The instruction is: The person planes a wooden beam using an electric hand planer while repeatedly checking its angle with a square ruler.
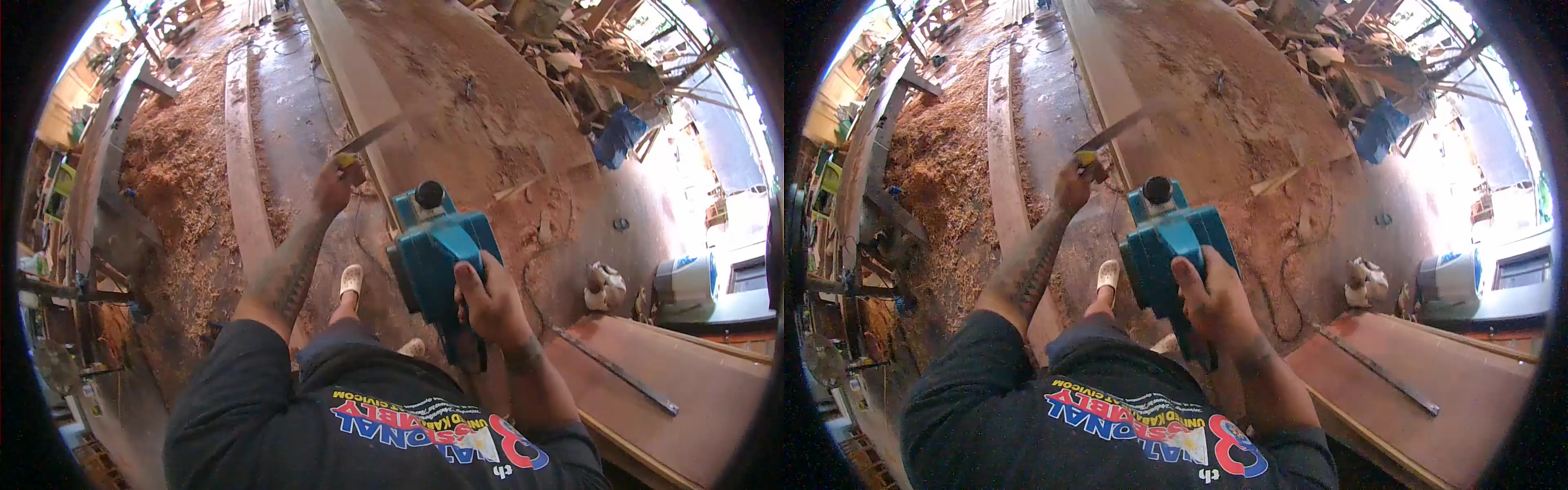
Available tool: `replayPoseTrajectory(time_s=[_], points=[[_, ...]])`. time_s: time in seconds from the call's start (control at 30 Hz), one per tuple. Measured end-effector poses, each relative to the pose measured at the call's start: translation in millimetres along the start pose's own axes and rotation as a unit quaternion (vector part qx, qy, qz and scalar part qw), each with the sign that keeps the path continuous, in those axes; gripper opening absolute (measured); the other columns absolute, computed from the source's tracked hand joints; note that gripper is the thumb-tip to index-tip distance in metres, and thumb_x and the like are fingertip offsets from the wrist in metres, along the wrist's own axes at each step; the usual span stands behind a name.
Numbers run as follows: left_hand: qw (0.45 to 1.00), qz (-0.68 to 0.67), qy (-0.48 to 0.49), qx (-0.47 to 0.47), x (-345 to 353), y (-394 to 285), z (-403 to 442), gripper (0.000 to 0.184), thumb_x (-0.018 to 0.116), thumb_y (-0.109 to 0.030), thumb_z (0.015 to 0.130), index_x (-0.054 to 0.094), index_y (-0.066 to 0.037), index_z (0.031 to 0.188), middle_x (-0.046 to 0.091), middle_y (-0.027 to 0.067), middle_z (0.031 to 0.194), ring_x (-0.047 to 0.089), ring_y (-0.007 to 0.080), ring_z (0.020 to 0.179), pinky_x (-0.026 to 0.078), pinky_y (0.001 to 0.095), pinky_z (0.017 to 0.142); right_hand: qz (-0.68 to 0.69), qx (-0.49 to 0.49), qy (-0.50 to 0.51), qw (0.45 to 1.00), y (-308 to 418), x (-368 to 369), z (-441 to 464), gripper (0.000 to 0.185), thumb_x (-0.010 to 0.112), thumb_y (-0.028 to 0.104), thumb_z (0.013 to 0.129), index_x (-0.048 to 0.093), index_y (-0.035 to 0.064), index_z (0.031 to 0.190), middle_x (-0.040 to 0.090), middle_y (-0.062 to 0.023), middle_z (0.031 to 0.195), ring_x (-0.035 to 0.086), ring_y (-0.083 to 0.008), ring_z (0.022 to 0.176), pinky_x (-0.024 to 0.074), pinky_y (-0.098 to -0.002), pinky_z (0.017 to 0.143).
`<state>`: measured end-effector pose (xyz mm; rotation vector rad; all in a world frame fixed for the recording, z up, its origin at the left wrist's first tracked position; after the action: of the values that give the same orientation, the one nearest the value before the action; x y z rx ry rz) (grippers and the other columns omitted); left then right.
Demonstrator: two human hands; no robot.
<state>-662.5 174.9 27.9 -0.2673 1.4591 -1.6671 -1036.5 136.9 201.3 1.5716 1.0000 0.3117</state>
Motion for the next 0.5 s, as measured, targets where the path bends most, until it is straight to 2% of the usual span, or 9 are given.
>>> replayPoseTrajectory(time_s=[0.03, 0.07, 0.13, 0.2, 0.23, 0.3, 0.33, 0.4, 0.5], points=[[0.999, 0.003, -0.033, -0.016, -12.0, 24.1, -4.4, 0.027, 0.071, -0.016, 0.096, 0.071, -0.002, 0.119, 0.077, 0.0188, 0.107, 0.075, 0.0364, 0.101, 0.058, 0.045, 0.09, -0.007, -0.007, -0.012, 1.0, 10.1, 5.3, 22.5, 0.05, 0.061, 0.05, 0.109, 0.062, 0.0007, 0.107, 0.067, -0.0095, 0.082, 0.065, -0.0205, 0.07, 0.0517, -0.0371, 0.066], [0.997, 0.005, -0.064, -0.033, -25.9, 55.2, -11.0, 0.027, 0.071, -0.015, 0.095, 0.071, -0.002, 0.119, 0.077, 0.0167, 0.107, 0.075, 0.0352, 0.099, 0.058, 0.044, 0.09, 0.048, -0.02, 0.005, 0.999, 23.7, 11.8, 46.2, 0.041, 0.057, 0.044, 0.113, 0.058, 0.0039, 0.104, 0.06, -0.0029, 0.076, 0.057, -0.0116, 0.057, 0.0476, -0.0299, 0.053], [0.984, -0.039, -0.129, -0.118, -55.8, 91.1, -35.4, 0.031, 0.069, -0.03, 0.105, 0.074, -0.001, 0.112, 0.079, 0.0093, 0.092, 0.074, 0.0212, 0.084, 0.058, 0.0393, 0.079, 0.033, -0.04, -0.012, 0.999, 40.3, 22.7, 100.5, 0.043, 0.056, 0.046, 0.113, 0.058, 0.004, 0.104, 0.06, -0.0031, 0.075, 0.057, -0.012, 0.056, 0.0481, -0.0304, 0.052], [0.954, -0.227, -0.132, -0.142, -83.8, 204.6, -84.0, 0.035, 0.07, -0.034, 0.104, 0.076, 0.0, 0.11, 0.08, 0.0101, 0.092, 0.075, 0.0234, 0.086, 0.058, 0.0412, 0.079, 0.025, -0.048, -0.012, 0.998, 56.0, 33.7, 153.1, 0.044, 0.057, 0.047, 0.112, 0.058, 0.004, 0.104, 0.06, -0.0034, 0.074, 0.058, -0.0126, 0.055, 0.0487, -0.0314, 0.051], [0.958, -0.093, -0.141, -0.231, -104.4, 238.8, -116.9, 0.037, 0.072, -0.036, 0.104, 0.076, 0.0, 0.113, 0.08, 0.011, 0.095, 0.075, 0.0244, 0.086, 0.057, 0.0418, 0.078, 0.026, -0.051, -0.007, 0.998, 66.6, 38.9, 181.3, 0.045, 0.057, 0.048, 0.112, 0.058, 0.004, 0.104, 0.06, -0.0037, 0.074, 0.059, -0.0131, 0.055, 0.0489, -0.0321, 0.05], [0.938, 0.038, -0.164, -0.304, -136.9, 279.4, -178.2, 0.041, 0.074, -0.037, 0.102, 0.076, 0.0, 0.117, 0.08, 0.0127, 0.098, 0.075, 0.0264, 0.086, 0.057, 0.0423, 0.078, 0.012, -0.057, -0.016, 0.998, 86.1, 50.7, 239.5, 0.048, 0.058, 0.051, 0.111, 0.059, 0.0034, 0.104, 0.06, -0.0048, 0.073, 0.06, -0.0149, 0.055, 0.0499, -0.0343, 0.049], [0.937, 0.036, -0.185, -0.294, -146.7, 286.8, -204.2, 0.042, 0.075, -0.038, 0.101, 0.075, 0.001, 0.118, 0.08, 0.0134, 0.098, 0.075, 0.0275, 0.086, 0.057, 0.0424, 0.078, -0.001, -0.069, -0.017, 0.997, 95.3, 56.2, 270.1, 0.05, 0.058, 0.052, 0.111, 0.059, 0.0031, 0.102, 0.061, -0.0052, 0.072, 0.061, -0.0159, 0.054, 0.0505, -0.0352, 0.049], [0.911, 0.196, -0.103, -0.349, -166.6, 208.6, -228.9, 0.043, 0.075, -0.037, 0.101, 0.074, 0.001, 0.121, 0.08, 0.0161, 0.103, 0.077, 0.03, 0.093, 0.058, 0.0438, 0.083, 0.008, -0.097, 0.0, 0.995, 113.6, 66.5, 329.9, 0.053, 0.057, 0.055, 0.11, 0.061, 0.0025, 0.101, 0.061, -0.0055, 0.071, 0.061, -0.0181, 0.054, 0.0518, -0.0374, 0.05], [0.921, 0.236, -0.066, -0.302, -182.3, 229.0, -275.8, 0.052, 0.072, -0.044, 0.101, 0.069, 0.002, 0.124, 0.076, 0.0226, 0.114, 0.074, 0.0417, 0.093, 0.056, 0.0512, 0.081, -0.017, -0.122, 0.012, 0.992, 142.6, 78.8, 403.8, 0.055, 0.058, 0.055, 0.11, 0.065, 0.001, 0.102, 0.064, -0.0066, 0.072, 0.064, -0.0206, 0.057, 0.0537, -0.04, 0.052]])
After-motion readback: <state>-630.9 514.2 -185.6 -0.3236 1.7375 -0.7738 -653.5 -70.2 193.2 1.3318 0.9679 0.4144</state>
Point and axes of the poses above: each hand's wrist, its own z-axis towards the middle knuckle, its own x-axis out of the palm, y = z × x, the point moved 2 cm from there along z, towards the middle knuckle
